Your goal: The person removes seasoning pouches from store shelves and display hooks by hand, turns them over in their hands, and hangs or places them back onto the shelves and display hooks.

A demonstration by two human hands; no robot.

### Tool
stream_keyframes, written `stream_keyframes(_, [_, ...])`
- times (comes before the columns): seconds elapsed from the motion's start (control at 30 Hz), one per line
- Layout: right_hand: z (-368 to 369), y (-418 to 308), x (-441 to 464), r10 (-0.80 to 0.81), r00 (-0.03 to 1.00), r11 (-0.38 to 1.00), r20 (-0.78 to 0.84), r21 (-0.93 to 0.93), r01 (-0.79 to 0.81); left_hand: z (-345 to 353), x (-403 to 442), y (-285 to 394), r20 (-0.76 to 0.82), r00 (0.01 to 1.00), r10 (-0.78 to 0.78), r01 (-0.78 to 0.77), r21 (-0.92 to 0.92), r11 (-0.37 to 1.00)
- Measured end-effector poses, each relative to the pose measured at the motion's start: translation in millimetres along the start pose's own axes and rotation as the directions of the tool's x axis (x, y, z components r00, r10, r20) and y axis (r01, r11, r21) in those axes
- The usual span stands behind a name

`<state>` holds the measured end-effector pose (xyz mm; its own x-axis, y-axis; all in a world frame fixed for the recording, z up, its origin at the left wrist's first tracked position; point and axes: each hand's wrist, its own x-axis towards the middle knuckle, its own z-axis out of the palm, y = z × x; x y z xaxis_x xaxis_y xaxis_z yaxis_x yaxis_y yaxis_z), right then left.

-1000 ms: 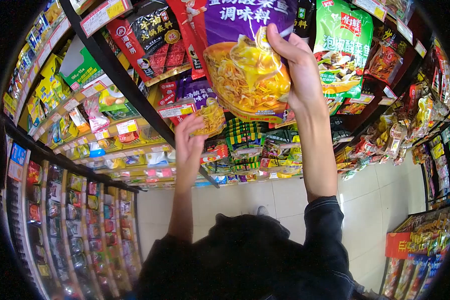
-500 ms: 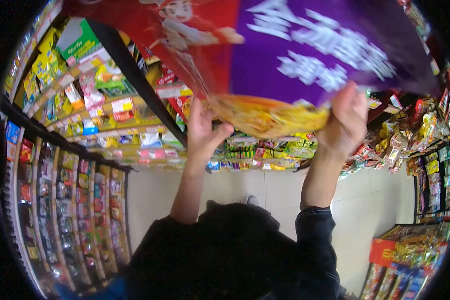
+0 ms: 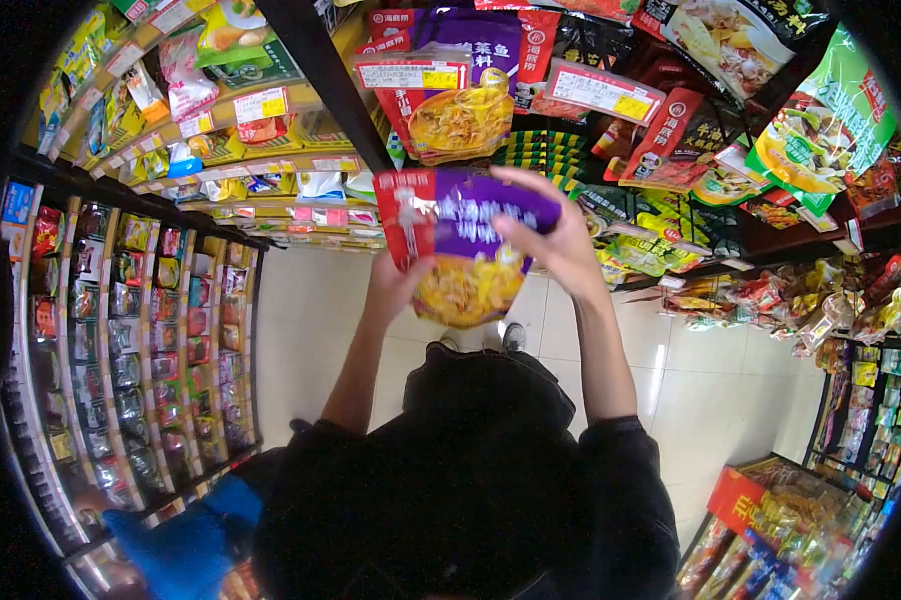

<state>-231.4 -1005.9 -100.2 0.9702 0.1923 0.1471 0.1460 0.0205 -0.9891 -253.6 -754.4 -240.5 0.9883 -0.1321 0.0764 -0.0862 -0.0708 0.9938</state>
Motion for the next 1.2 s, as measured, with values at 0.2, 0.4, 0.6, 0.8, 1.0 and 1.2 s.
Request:
stream_keyframes(0.2, [21.3, -2.5, 86.3, -0.038, 0.992, 0.999, -0.118, 0.032, 0.042, -16.7, 65.5, 73.4, 0.045, 0.972, -0.232, 0.235, -0.107, 0.966])
stream_keyframes(0.4, [22.9, -1.0, 118.7, -0.181, 0.973, 0.980, -0.143, -0.113, 0.166, -20.7, 114.1, 126.2, -0.165, 0.907, 0.387, -0.419, -0.253, 0.872])
stream_keyframes(0.6, [27.4, 13.3, 139.9, -0.249, 0.951, 0.964, -0.182, 0.043, 0.261, -7.7, 160.2, 138.8, -0.294, 0.863, 0.412, -0.415, 0.053, 0.908])
stream_keyframes(0.8, [29.6, 13.2, 141.8, -0.293, 0.933, 0.947, -0.208, 0.074, 0.314, -2.4, 172.2, 133.5, -0.324, 0.804, 0.499, -0.557, -0.115, 0.823])
stream_keyframes(1.0, [30.3, 17.1, 155.6, -0.314, 0.908, 0.938, -0.279, 0.060, 0.343, -6.1, 179.0, 152.3, -0.287, 0.829, 0.481, -0.513, -0.045, 0.857])
stream_keyframes(1.2, [31.4, 22.4, 153.0, -0.301, 0.917, 0.948, -0.264, 0.027, 0.319, -6.5, 179.0, 148.4, -0.290, 0.794, 0.534, -0.540, 0.067, 0.839])
